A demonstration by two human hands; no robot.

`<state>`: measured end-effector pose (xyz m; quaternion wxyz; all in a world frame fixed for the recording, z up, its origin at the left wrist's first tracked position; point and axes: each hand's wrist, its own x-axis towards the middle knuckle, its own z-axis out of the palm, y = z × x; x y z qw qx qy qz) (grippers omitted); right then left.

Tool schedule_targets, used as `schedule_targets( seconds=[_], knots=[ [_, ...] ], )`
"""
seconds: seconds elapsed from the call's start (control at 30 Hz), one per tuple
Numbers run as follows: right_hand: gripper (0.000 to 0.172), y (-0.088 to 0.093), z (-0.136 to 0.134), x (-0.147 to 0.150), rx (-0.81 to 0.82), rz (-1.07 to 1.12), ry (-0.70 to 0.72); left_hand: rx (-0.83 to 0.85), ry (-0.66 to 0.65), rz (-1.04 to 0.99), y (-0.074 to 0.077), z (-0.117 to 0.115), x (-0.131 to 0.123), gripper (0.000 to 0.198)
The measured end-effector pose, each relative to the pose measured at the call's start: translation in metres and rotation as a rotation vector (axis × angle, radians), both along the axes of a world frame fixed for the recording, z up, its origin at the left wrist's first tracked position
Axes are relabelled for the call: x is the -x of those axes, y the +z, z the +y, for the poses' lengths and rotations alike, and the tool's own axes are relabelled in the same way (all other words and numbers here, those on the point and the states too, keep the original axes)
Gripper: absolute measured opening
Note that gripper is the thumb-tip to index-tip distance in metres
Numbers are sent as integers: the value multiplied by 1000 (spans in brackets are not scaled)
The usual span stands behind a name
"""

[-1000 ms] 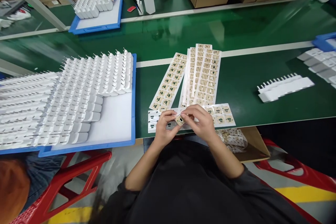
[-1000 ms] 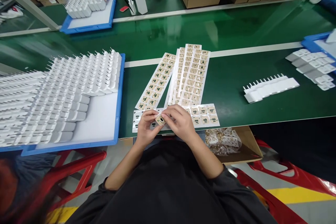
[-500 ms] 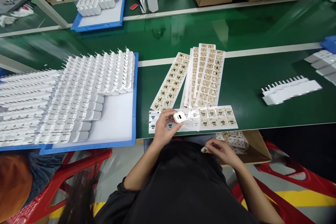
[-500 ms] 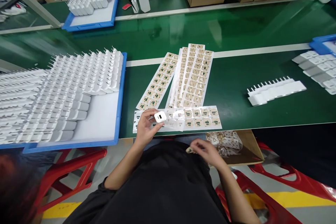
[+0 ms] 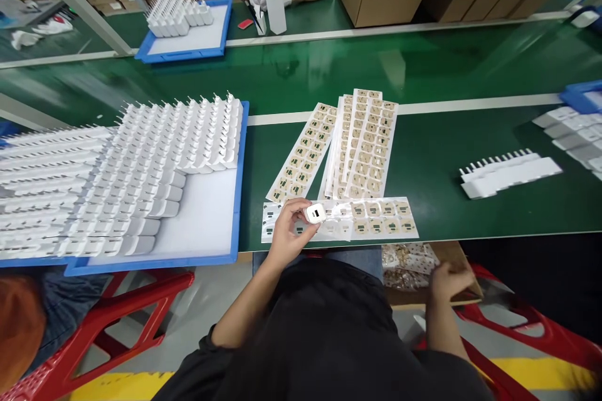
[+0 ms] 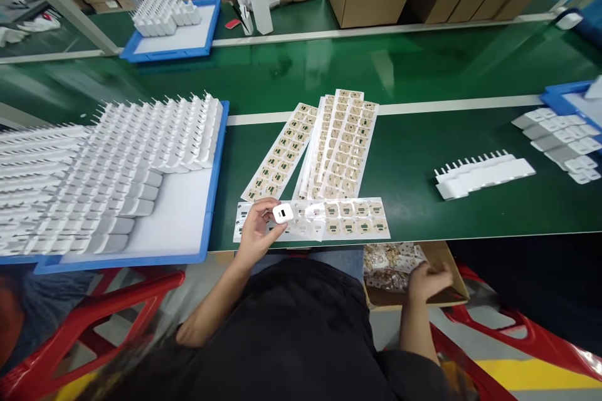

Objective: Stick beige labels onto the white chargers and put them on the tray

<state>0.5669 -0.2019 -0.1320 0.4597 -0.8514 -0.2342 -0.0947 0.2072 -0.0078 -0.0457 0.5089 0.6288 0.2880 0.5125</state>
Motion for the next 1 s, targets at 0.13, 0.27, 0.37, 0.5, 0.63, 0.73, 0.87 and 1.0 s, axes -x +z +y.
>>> schedule_targets(
  seconds=[0.13, 0.27, 0.37, 0.5, 0.63, 0.73, 0.87, 1.0],
  knots=[
    [40, 45, 11, 1, -292, -164, -149, 10, -12, 32, -2, 0, 0, 35],
    [45, 112, 58, 74, -269, -212, 607, -36, -8, 56, -6, 0, 3, 37],
    [64, 139, 100, 142, -19, -416, 1147, -93, 20, 104, -7, -2, 7, 37],
    [62, 134, 137, 188, 34, -566, 1302, -82, 23, 126, -7, -4, 9, 37],
    [45, 122, 135, 172, -99, -450, 1162, 40, -13, -20, -6, -6, 7, 48],
    [38, 116, 117, 123, -202, -241, 847, 64, -41, -41, -4, -6, 6, 43],
    [42, 107, 94, 36, -192, -151, 356, 58, -48, 2, -5, -5, 6, 35],
    [50, 99, 81, -22, 3, -225, 97, 56, -61, 16, -9, -3, 5, 34]
  ],
)
